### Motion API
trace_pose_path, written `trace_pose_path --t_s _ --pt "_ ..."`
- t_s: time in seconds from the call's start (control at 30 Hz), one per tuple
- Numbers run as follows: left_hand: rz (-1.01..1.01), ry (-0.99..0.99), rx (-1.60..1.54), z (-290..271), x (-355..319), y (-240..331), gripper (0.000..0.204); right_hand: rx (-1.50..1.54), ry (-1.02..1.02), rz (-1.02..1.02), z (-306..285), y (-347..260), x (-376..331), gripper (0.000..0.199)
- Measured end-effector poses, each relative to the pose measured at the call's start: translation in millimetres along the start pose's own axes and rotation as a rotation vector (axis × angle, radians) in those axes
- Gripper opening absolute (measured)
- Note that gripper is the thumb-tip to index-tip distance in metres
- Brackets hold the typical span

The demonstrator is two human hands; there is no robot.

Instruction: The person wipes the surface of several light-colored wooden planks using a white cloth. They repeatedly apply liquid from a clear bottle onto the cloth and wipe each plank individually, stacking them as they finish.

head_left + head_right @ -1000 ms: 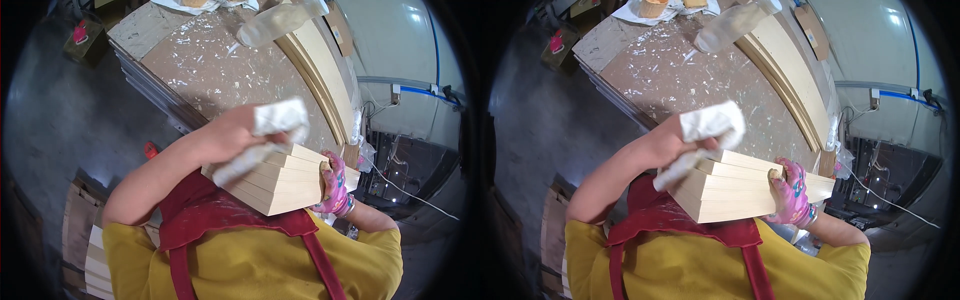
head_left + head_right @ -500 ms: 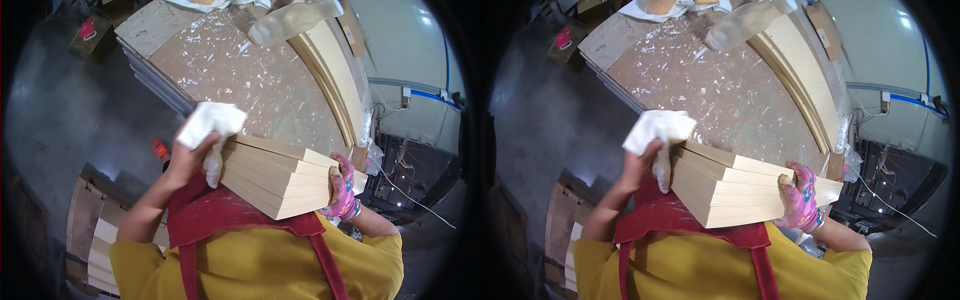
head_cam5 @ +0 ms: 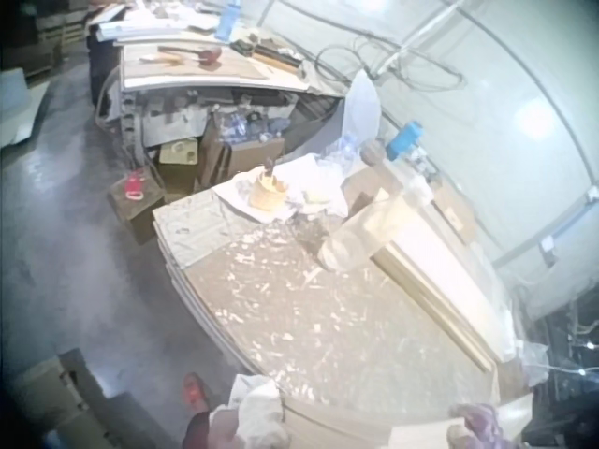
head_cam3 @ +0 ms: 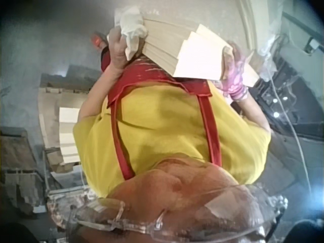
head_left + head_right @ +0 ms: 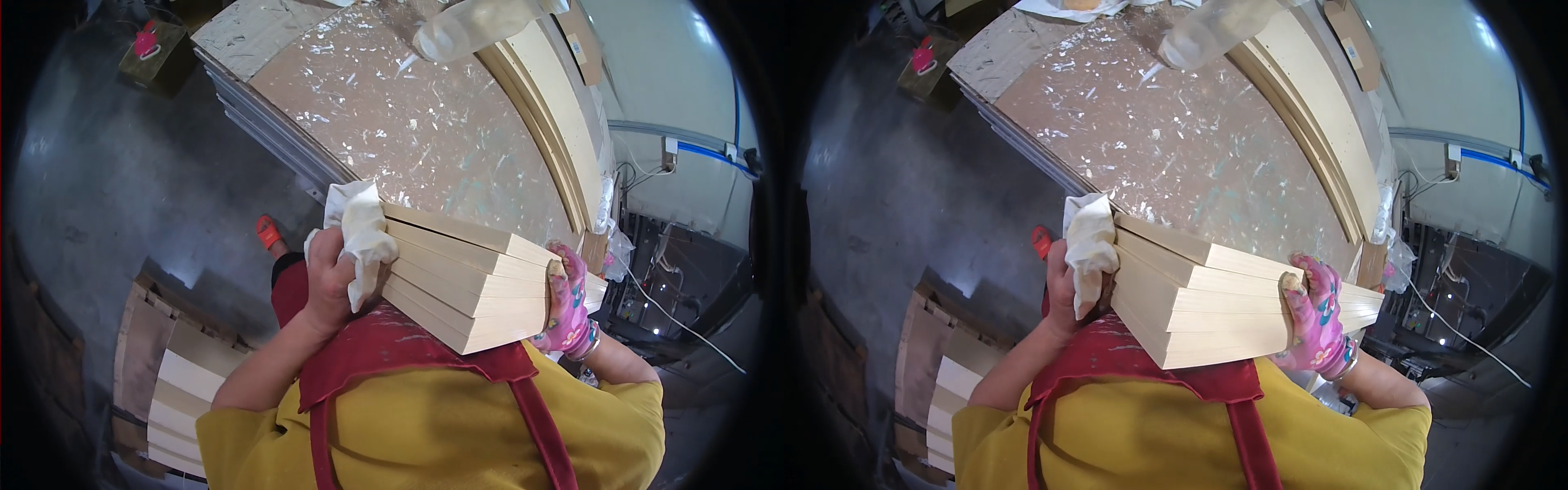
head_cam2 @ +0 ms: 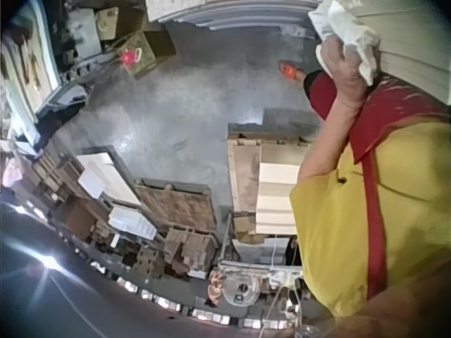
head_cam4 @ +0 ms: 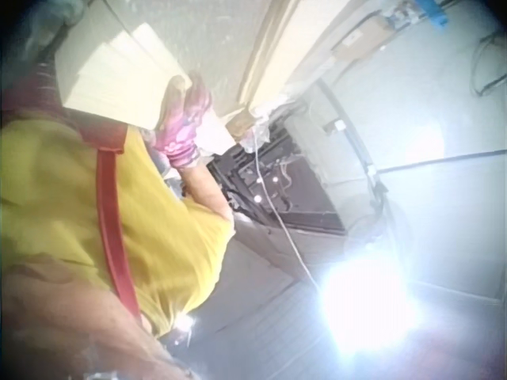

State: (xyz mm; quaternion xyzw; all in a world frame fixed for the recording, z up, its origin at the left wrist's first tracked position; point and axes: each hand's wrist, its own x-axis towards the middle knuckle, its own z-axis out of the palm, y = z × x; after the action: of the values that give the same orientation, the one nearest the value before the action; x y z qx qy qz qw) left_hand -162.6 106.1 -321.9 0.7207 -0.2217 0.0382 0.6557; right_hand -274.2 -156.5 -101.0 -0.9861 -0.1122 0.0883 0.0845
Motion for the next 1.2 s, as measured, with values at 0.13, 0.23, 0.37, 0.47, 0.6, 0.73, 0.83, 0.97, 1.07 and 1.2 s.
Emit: trace_pose_path --t_s 0.13,0.23,0.37,0.47,0.6,0.73,0.83,0.97,1.07,1.2 --pt "0.228 -0.404 0.084 -36.1 38.0 -5.6 0.034 -0.026 -0.01 0.006 -2.3 -4.2 7.4 0.106" --pt "-0.16 -0.264 -0.234 -51.9 67.6 0.7 0.017 -0.035 0.005 -0.008 -0.3 -4.2 6.4 0.107" --pt "-0.445 -0.075 -0.674 -28.7 57.3 24.9 0.025 0.007 0.042 -0.047 5.8 -2.3 8.6 0.111" --pt "0.114 -0.155 -0.539 16.3 32.7 18.6 0.048 -0.019 0.021 -0.042 1.5 -7.3 11.2 0.113" --pt "-0.267 -0.185 -0.494 16.3 12.1 -17.8 0.038 -0.027 -0.006 -0.011 1.1 -8.7 8.2 0.114" --pt "0.211 -0.101 -0.366 6.2 62.7 56.9 0.041 -0.051 0.017 -0.038 5.4 -1.8 1.3 0.112" --pt "0.366 -0.021 -0.339 5.9 84.0 86.9 0.047 -0.127 -0.208 0.011 -2.1 4.9 0.9 0.11" --pt "-0.126 0.01 -0.319 15.2 20.0 -6.5 0.023 -0.144 0.014 -0.046 1.2 -2.6 12.4 0.109" --pt "-0.369 0.06 -0.429 4.3 -21.7 -20.8 0.027 -0.135 0.006 -0.054 -1.2 0.9 14.1 0.108" --pt "-0.204 -0.04 -0.35 -10.7 -7.8 20.5 0.038 -0.129 0.016 -0.063 0.8 -5.5 14.5 0.109"
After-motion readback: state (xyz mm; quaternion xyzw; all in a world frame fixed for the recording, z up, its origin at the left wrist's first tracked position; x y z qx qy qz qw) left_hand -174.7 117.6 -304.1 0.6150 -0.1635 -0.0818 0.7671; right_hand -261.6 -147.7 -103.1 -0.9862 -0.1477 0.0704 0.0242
